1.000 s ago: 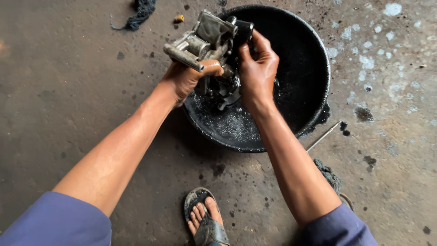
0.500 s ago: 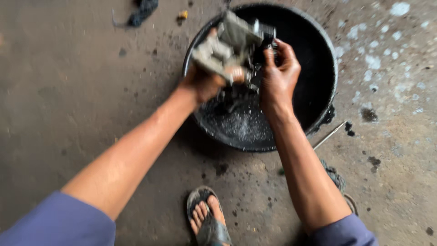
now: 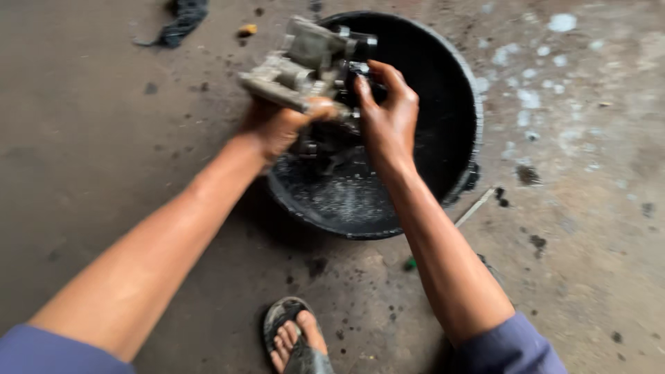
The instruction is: The person cleans an engine oil filter housing by hand with a cloth and a fluid in a basin.
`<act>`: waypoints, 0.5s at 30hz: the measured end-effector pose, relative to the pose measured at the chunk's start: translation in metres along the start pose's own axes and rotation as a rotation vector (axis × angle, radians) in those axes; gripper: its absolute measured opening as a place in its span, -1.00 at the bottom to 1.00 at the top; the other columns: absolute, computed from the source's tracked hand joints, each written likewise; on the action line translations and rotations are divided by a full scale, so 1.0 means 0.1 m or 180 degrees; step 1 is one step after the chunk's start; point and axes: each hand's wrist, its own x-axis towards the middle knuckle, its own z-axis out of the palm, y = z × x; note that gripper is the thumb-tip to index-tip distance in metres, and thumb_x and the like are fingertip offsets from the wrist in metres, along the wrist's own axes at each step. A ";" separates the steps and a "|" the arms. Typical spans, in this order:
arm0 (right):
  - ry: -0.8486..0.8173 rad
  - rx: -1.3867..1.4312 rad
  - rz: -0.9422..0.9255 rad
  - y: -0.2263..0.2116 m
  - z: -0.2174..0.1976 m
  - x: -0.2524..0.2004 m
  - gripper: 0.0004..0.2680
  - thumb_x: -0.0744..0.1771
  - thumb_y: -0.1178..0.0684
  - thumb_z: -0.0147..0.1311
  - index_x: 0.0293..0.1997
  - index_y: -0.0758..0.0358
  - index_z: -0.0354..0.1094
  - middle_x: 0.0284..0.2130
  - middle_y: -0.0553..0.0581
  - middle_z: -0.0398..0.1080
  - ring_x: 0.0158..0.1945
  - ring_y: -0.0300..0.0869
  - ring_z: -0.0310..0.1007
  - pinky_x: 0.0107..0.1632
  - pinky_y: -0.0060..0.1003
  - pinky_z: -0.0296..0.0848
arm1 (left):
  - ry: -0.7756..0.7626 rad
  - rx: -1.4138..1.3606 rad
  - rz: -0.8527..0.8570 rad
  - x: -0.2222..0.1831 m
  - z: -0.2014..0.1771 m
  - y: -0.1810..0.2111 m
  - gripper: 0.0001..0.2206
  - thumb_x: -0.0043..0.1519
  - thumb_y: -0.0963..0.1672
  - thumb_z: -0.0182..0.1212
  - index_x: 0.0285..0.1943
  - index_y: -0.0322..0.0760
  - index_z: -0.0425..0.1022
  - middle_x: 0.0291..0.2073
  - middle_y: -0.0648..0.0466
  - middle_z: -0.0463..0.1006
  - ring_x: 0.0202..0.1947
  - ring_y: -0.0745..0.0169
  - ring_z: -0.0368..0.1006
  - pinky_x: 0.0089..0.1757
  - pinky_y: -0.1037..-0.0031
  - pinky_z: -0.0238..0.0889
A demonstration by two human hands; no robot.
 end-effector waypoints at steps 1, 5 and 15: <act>-0.0060 -0.0297 0.0145 0.11 -0.03 0.06 -0.76 0.33 0.11 0.21 0.08 0.38 0.45 -0.13 0.21 0.58 -0.03 -0.11 0.60 0.05 -0.26 0.51 | -0.0034 -0.0041 0.0027 0.01 -0.02 -0.02 -0.72 0.06 -0.10 0.39 -0.08 -0.26 0.54 -0.22 0.20 0.60 -0.20 0.40 0.51 -0.11 0.47 0.43; -0.0118 -0.0930 0.0905 0.52 -0.24 0.08 -0.78 0.34 0.07 0.19 0.07 0.29 0.47 -0.10 0.24 0.59 -0.03 -0.05 0.63 0.06 -0.20 0.53 | -0.0532 -0.0005 -0.0375 -0.04 -0.13 0.00 -0.81 0.17 -0.08 0.33 -0.16 -0.28 0.59 -0.28 0.16 0.62 -0.23 0.38 0.51 -0.14 0.46 0.43; -0.1388 -0.2563 -0.0844 0.73 -0.57 -0.25 -0.74 0.22 0.27 0.15 -0.01 0.23 0.43 -0.15 0.36 0.48 -0.14 0.23 0.51 -0.14 -0.02 0.55 | -0.0352 0.0328 0.0014 -0.17 -0.12 -0.04 -0.76 0.10 -0.08 0.39 -0.13 -0.26 0.55 -0.25 0.18 0.58 -0.25 0.39 0.48 -0.17 0.43 0.45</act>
